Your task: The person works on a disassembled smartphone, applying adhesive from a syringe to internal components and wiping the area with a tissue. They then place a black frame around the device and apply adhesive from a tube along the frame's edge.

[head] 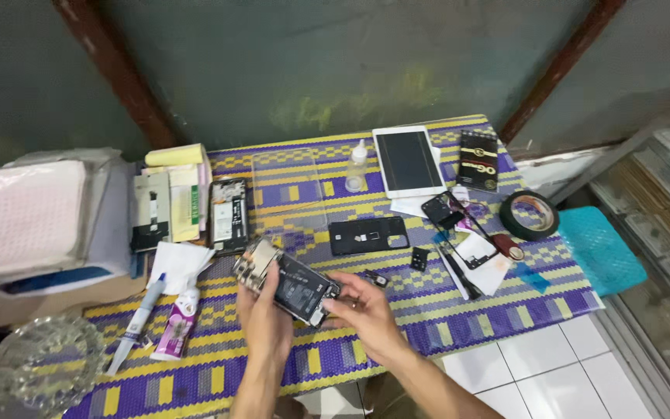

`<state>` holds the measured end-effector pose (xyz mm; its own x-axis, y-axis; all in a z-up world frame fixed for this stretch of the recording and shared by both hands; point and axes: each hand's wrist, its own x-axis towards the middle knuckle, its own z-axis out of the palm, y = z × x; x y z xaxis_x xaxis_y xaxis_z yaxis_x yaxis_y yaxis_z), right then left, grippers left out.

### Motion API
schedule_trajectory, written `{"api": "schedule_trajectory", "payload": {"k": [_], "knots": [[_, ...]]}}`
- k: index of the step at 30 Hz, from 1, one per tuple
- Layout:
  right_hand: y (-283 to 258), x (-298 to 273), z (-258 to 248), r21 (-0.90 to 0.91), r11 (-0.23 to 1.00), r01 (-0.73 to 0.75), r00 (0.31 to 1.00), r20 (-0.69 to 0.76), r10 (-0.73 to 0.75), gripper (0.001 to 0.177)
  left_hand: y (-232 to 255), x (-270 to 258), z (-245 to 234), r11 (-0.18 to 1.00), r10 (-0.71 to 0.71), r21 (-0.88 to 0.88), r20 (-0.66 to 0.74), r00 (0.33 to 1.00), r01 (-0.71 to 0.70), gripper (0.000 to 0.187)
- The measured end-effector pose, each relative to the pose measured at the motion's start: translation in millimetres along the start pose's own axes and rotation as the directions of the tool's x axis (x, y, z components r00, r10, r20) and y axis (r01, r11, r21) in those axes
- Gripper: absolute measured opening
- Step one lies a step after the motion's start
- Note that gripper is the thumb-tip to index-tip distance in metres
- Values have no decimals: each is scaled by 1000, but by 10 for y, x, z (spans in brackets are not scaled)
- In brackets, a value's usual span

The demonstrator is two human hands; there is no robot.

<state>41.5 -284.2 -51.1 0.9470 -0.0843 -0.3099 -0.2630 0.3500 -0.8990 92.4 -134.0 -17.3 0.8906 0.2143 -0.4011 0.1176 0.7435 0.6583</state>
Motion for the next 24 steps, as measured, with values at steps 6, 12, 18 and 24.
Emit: {"api": "schedule_trajectory", "payload": {"k": [6, 12, 18, 24], "knots": [[-112, 84, -405, 70, 998, -4, 995, -98, 11, 45, 186, -126, -700, 934, -352, 84, 366, 861, 347, 106], [-96, 58, -574, -543, 840, -16, 977, 170, 129, 39, 433, -414, -647, 571, -717, 456, -127, 685, 683, 63], [-360, 269, -1017, -599, 799, 64, 892, -325, -315, 30, 412, -395, -740, 759, -517, 361, -171, 838, 542, 54], [-28, 338, -959, -910, 414, -20, 967, -124, -225, 38, 304, -341, -734, 838, -365, 342, -227, 903, 425, 61]]}}
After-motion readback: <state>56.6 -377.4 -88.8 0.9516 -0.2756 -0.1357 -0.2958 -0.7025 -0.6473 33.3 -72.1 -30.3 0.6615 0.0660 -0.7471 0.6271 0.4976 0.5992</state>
